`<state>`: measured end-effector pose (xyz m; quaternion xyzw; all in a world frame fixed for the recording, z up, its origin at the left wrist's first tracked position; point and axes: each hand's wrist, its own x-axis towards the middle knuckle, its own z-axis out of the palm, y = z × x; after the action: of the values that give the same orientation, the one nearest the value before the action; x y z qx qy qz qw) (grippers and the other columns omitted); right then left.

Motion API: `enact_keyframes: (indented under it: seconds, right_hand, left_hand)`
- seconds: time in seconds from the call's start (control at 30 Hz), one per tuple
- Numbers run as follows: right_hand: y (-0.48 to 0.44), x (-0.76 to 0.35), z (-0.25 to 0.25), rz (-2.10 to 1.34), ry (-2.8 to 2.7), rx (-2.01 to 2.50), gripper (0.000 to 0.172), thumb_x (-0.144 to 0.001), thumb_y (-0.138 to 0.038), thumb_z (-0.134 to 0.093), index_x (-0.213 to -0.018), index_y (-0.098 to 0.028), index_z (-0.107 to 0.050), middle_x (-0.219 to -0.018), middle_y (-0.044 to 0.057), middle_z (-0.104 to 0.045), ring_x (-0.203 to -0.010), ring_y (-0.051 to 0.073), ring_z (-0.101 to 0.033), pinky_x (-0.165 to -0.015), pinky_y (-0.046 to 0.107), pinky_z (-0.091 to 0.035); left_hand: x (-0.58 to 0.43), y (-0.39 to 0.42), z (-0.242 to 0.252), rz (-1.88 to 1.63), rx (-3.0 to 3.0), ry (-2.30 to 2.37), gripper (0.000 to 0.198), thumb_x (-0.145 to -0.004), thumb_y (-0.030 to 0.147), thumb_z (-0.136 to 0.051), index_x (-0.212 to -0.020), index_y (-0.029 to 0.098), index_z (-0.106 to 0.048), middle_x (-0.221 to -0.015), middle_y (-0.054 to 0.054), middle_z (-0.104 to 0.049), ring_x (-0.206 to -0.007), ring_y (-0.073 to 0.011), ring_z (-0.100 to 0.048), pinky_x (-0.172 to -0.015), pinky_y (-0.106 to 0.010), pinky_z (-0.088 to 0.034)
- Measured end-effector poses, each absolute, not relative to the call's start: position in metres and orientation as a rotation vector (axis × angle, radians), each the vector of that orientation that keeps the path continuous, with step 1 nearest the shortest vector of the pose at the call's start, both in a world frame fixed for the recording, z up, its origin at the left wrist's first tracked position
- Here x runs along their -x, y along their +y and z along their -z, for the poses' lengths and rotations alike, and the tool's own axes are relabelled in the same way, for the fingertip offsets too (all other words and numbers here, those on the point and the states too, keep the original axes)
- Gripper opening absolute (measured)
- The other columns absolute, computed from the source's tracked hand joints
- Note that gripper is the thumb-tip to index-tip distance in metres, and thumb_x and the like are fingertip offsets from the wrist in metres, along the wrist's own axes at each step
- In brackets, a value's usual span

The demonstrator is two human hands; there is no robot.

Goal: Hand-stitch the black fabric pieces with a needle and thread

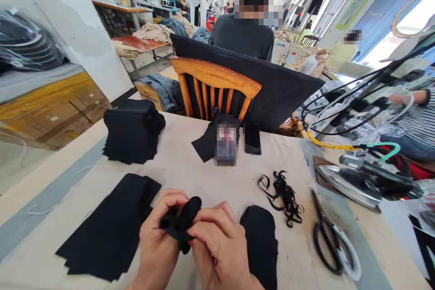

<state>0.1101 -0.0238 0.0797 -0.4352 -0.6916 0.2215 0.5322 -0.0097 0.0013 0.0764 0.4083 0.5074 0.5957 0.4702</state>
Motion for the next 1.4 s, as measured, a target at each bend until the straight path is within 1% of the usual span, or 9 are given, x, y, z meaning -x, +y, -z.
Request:
enact_keyframes:
  seconds: [0.23,0.4,0.5,0.7,0.8,1.13,1.2,1.33,1.4]
  right_hand:
    - [-0.026,-0.106,-0.065,-0.690,-1.519,1.099,0.024,-0.078,-0.008,-0.053,-0.095,-0.026,-0.054,-0.078,0.002,-0.060,-0.061,0.016,-0.057,-0.052,0.027,-0.044]
    - [-0.025,-0.104,-0.068,-0.458,-1.545,1.173,0.036,-0.075,-0.007,-0.052,-0.106,-0.025,-0.055,-0.076,0.003,-0.061,-0.062,0.018,-0.054,-0.054,0.030,-0.043]
    - [-0.023,-0.106,-0.076,-0.373,-1.601,1.156,0.031,-0.079,-0.008,-0.051,-0.103,-0.026,-0.062,-0.077,0.005,-0.062,-0.069,0.021,-0.054,-0.060,0.033,-0.044]
    - [-0.021,-0.110,-0.080,-0.696,-1.523,1.025,0.013,-0.085,-0.013,-0.049,-0.091,-0.022,-0.057,-0.081,0.003,-0.058,-0.074,0.017,-0.056,-0.063,0.029,-0.045]
    - [-0.022,-0.110,-0.077,-0.698,-1.527,1.045,0.012,-0.086,-0.013,-0.049,-0.092,-0.021,-0.055,-0.082,0.003,-0.055,-0.075,0.017,-0.055,-0.065,0.030,-0.044]
    - [-0.013,-0.117,-0.076,-0.707,-1.375,1.099,0.010,-0.089,-0.017,-0.047,-0.083,-0.021,-0.055,-0.076,0.002,-0.054,-0.069,0.016,-0.052,-0.061,0.029,-0.040]
    - [-0.008,-0.121,-0.076,-0.811,-1.322,1.141,0.014,-0.091,-0.021,-0.048,-0.078,-0.020,-0.054,-0.074,0.001,-0.051,-0.066,0.014,-0.049,-0.059,0.027,-0.037]
    - [-0.001,-0.130,-0.076,-1.282,-1.150,1.095,0.025,-0.088,-0.036,-0.058,-0.070,-0.019,-0.052,-0.067,-0.003,-0.045,-0.058,0.010,-0.040,-0.054,0.024,-0.030]
    - [0.001,-0.133,-0.073,-1.541,-1.046,1.032,0.031,-0.084,-0.042,-0.062,-0.068,-0.019,-0.049,-0.061,-0.006,-0.040,-0.052,0.008,-0.032,-0.049,0.023,-0.024]
  left_hand:
    - [0.007,-0.002,-0.079,-1.193,-0.409,1.098,0.022,-0.058,0.020,-0.077,-0.077,0.024,-0.067,-0.075,0.002,-0.066,-0.070,-0.0183,-0.061,-0.060,-0.024,-0.052]
    - [0.012,-0.005,-0.075,-1.355,-0.878,1.309,0.029,-0.054,0.003,-0.075,-0.074,0.025,-0.073,-0.083,0.001,-0.069,-0.083,-0.0189,-0.062,-0.074,-0.021,-0.049]
    - [0.014,-0.004,-0.072,-1.467,-1.021,1.273,0.030,-0.057,0.000,-0.074,-0.069,0.027,-0.071,-0.082,0.002,-0.065,-0.094,-0.0197,-0.058,-0.086,-0.020,-0.044]
    - [0.010,-0.004,-0.072,-1.367,-0.780,1.104,0.023,-0.063,0.004,-0.071,-0.066,0.026,-0.063,-0.077,0.003,-0.064,-0.090,-0.0195,-0.059,-0.085,-0.024,-0.047]
    - [0.011,-0.005,-0.071,-1.371,-0.870,1.202,0.027,-0.063,0.004,-0.073,-0.075,0.029,-0.070,-0.081,0.003,-0.066,-0.095,-0.0202,-0.060,-0.089,-0.023,-0.045]
    - [0.012,-0.009,-0.076,-1.320,-1.073,1.186,0.014,-0.067,0.013,-0.077,-0.070,0.027,-0.078,-0.088,-0.002,-0.055,-0.089,-0.0203,-0.055,-0.071,-0.019,-0.049]
    - [0.014,-0.012,-0.074,-1.161,-0.889,1.112,0.005,-0.064,0.022,-0.082,-0.067,0.024,-0.078,-0.086,-0.002,-0.057,-0.084,-0.0192,-0.056,-0.069,-0.020,-0.049]
    - [0.020,-0.014,-0.067,-0.848,-0.334,1.004,0.034,-0.048,0.035,-0.092,-0.078,0.024,-0.080,-0.074,-0.002,-0.068,-0.080,-0.0218,-0.063,-0.068,-0.025,-0.052]
    - [0.020,-0.013,-0.066,-0.857,-0.237,1.010,0.033,-0.053,0.032,-0.090,-0.083,0.023,-0.079,-0.075,-0.002,-0.073,-0.081,-0.0221,-0.066,-0.071,-0.026,-0.052]
